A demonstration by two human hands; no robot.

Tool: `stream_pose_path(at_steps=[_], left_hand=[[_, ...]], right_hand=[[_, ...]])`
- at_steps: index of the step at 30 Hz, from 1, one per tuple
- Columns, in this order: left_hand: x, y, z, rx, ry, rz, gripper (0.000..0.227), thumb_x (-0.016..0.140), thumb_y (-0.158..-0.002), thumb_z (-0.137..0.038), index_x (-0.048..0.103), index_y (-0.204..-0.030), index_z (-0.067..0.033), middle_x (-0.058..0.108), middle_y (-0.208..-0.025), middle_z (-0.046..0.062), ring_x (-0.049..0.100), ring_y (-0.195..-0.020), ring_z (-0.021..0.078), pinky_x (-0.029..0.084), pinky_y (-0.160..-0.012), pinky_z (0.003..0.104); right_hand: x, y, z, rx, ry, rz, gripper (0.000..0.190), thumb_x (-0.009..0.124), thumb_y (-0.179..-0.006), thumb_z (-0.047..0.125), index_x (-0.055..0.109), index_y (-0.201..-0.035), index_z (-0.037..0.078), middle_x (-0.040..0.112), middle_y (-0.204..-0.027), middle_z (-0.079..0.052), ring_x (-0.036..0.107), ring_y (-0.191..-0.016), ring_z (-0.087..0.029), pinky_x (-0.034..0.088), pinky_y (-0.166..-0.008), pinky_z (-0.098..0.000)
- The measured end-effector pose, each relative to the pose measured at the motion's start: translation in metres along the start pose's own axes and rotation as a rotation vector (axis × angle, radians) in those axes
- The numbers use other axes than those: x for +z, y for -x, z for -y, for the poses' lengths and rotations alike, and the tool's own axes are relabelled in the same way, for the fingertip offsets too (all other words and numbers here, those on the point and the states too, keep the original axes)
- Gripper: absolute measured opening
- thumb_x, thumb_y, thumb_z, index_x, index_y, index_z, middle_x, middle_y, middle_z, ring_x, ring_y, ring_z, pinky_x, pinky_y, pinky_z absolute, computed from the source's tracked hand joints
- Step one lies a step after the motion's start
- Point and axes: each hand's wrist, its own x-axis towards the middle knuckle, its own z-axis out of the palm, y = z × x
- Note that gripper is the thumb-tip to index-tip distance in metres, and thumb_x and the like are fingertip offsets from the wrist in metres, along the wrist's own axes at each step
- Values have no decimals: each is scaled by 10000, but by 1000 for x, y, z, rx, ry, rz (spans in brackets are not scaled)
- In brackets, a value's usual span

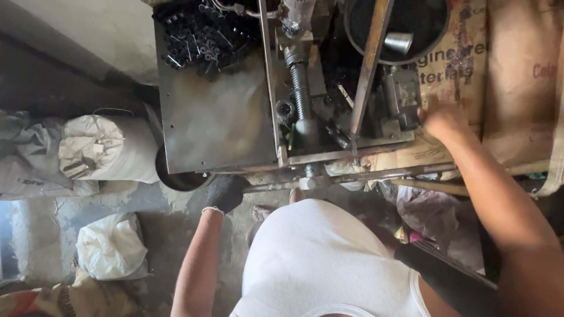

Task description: The person operates a manual press machine, placing small metal parts into a mold and using a lever to press them. The person repeatedly cycles the machine, removes the pressed parts, and collects them into a pile.

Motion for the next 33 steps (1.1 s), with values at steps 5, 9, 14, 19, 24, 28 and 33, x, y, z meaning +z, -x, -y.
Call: stream_pose_path(at_steps=[5,9,14,19,24,28,33], left_hand=[[-12,2,-13,-62,37,-67,283,674,-744,-99,838,-903,-266,765,-943,98,687,-950,340,540,-813,469],[-11,-1,-18,-169,-15,32,291,663,-775,-126,831,-936,-301,767,-957,73,703,-937,315,549,-840,453],[-10,-4,-18,-203,-56,78,254,688,-777,-163,830,-937,-301,769,-976,57,696,-963,314,541,-848,463],[-5,-5,-12,-181,-24,32,277,678,-746,-158,834,-933,-291,774,-994,58,702,-979,306,542,-863,453],[-6,-6,-6,-151,-30,41,279,661,-753,-186,835,-944,-292,775,-1000,71,707,-976,304,542,-864,438],[-4,-3,-5,-114,-28,-5,299,662,-722,-185,839,-939,-289,782,-989,69,709,-973,301,537,-860,429],[-10,-1,-5,-114,-6,27,367,633,-723,-153,836,-988,-304,774,-1010,83,714,-970,302,543,-842,433]], right_hand=[[-25,-82,78,-570,-466,-196,337,586,-1112,313,709,-1276,46,726,-1238,-212,676,-1152,-306,511,-998,-445],[29,-159,173,-560,-999,-75,403,714,-962,148,631,-1342,39,700,-1254,-139,693,-1097,-221,545,-948,-330],[79,-195,233,-503,-914,-211,324,754,-869,59,700,-1175,-34,767,-1036,-213,768,-954,-244,569,-836,-359],[86,-181,244,-366,-868,-499,225,820,-854,116,762,-1016,-28,760,-919,-213,760,-837,-282,569,-761,-343],[69,-157,233,-455,-962,-508,131,817,-917,88,768,-992,-7,771,-877,-162,746,-781,-252,556,-720,-314],[43,-146,210,-400,-1122,-385,103,793,-963,75,760,-1045,22,776,-877,-107,716,-783,-209,561,-717,-270],[25,-133,212,-715,-780,-554,187,779,-956,13,737,-1131,-35,757,-1025,-168,747,-848,-219,578,-738,-296]])
